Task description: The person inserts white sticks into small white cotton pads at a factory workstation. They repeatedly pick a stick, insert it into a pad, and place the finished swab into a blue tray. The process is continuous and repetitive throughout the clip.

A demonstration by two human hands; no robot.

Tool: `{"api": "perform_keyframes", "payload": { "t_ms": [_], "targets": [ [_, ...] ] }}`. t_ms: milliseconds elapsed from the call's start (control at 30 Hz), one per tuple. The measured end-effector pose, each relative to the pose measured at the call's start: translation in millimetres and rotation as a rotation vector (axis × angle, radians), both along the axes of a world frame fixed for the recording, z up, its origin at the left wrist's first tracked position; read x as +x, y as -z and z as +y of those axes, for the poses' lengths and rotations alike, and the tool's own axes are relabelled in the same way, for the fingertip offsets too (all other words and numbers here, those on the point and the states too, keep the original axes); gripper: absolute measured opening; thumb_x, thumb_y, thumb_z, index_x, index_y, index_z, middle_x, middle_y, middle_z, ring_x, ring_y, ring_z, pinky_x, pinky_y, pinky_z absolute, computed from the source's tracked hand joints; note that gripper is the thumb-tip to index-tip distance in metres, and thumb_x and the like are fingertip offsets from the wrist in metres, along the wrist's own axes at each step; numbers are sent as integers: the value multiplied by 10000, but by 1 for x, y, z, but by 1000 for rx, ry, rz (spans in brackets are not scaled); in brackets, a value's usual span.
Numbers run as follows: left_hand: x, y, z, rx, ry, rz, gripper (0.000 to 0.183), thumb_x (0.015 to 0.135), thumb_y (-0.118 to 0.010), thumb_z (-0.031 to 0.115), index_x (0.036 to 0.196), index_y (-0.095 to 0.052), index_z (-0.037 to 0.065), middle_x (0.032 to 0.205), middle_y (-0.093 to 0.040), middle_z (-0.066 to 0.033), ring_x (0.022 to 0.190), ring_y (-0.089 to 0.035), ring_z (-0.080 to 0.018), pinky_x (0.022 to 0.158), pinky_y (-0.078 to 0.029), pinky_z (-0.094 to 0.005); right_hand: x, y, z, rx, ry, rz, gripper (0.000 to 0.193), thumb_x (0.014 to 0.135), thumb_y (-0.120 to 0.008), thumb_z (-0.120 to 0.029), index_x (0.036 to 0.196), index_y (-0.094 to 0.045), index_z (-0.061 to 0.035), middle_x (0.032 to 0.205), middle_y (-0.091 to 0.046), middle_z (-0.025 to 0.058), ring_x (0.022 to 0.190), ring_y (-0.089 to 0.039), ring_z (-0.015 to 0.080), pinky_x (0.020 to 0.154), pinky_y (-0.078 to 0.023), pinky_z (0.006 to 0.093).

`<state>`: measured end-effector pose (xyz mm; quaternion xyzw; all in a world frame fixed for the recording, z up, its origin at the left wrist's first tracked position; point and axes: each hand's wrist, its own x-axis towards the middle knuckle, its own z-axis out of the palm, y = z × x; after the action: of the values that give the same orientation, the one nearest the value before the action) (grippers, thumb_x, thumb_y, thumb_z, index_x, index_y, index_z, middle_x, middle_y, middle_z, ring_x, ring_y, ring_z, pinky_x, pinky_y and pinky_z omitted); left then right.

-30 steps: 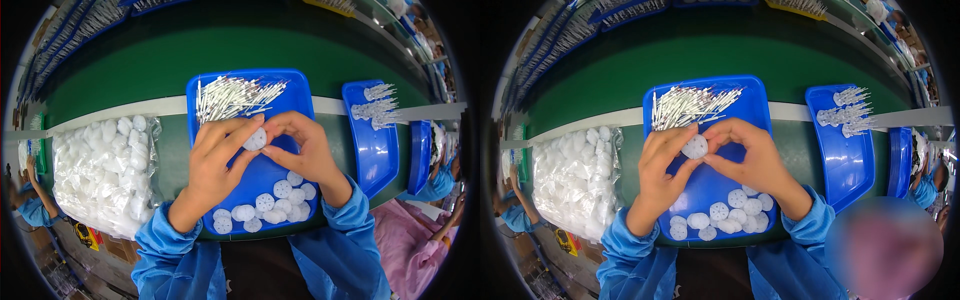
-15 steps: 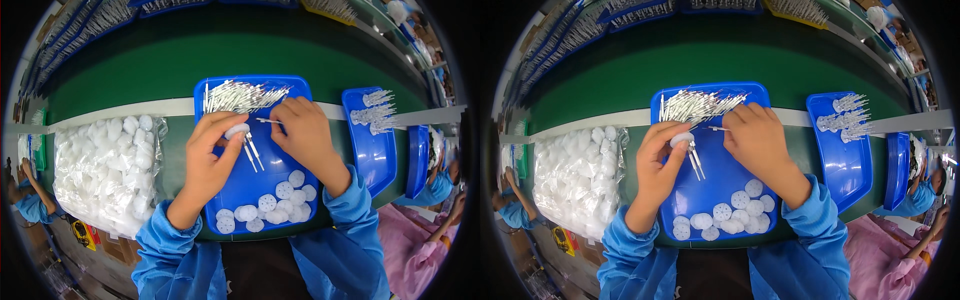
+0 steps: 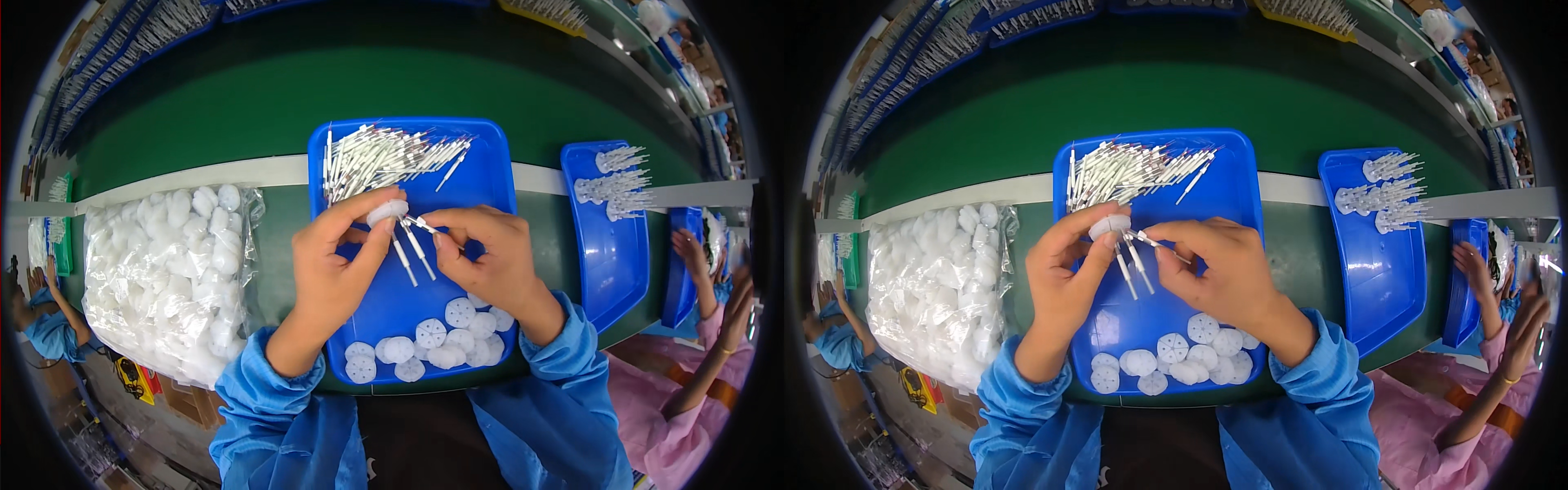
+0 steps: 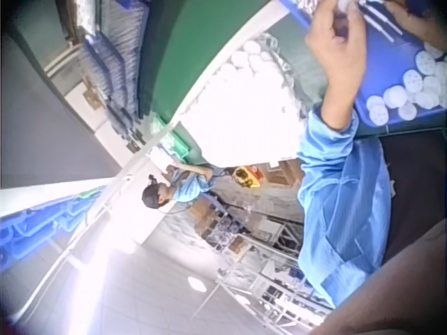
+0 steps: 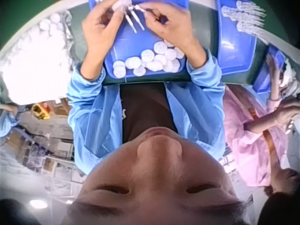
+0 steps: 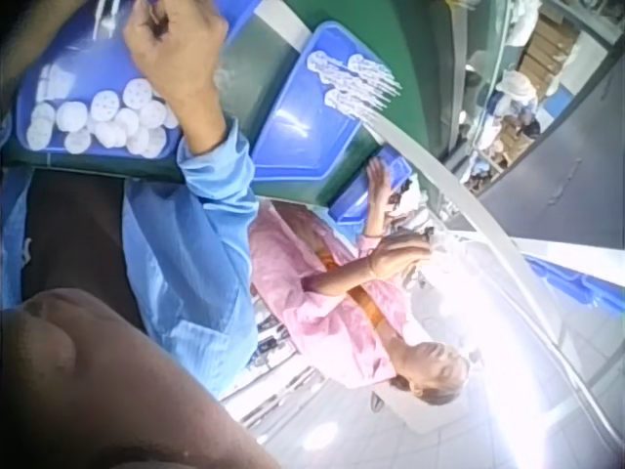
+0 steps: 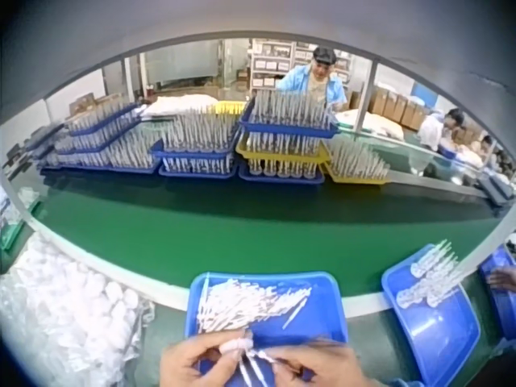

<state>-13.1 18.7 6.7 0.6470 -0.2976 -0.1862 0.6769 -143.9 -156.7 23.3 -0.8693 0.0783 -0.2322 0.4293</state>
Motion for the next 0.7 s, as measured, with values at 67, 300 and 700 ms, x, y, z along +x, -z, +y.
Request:
{"api": "perform_keyframes", "payload": {
  "t_ms": [67,300,700],
  "targets": [
    [2,-1,-1,4,-3,-41,350,974,-755,-37,1313,-788,47,1222,-818,-115,1045,-773,-158,770,-620,-247,-1,-1,1,97,10,17,263,869,-807,-9,1123,-829,-74,669,-673,37,585,-658,155,585,-529,308],
    [7,-12,4,170,5,-283,351,976,-738,-57,1312,-787,27,1211,-802,-136,982,-743,-152,772,-603,-270,-1,1,5,174,26,38,233,915,-792,-9,1146,-820,-28,676,-688,56,576,-667,137,567,-528,295],
    [7,-11,-3,188,-9,-714,378,849,-818,-32,1215,-825,64,1043,-828,-94,881,-753,-263,787,-605,-371,4,7,3,25,70,115,152,929,-861,-184,995,-801,-61,723,-745,66,605,-725,219,568,-548,340]
  ]
}}
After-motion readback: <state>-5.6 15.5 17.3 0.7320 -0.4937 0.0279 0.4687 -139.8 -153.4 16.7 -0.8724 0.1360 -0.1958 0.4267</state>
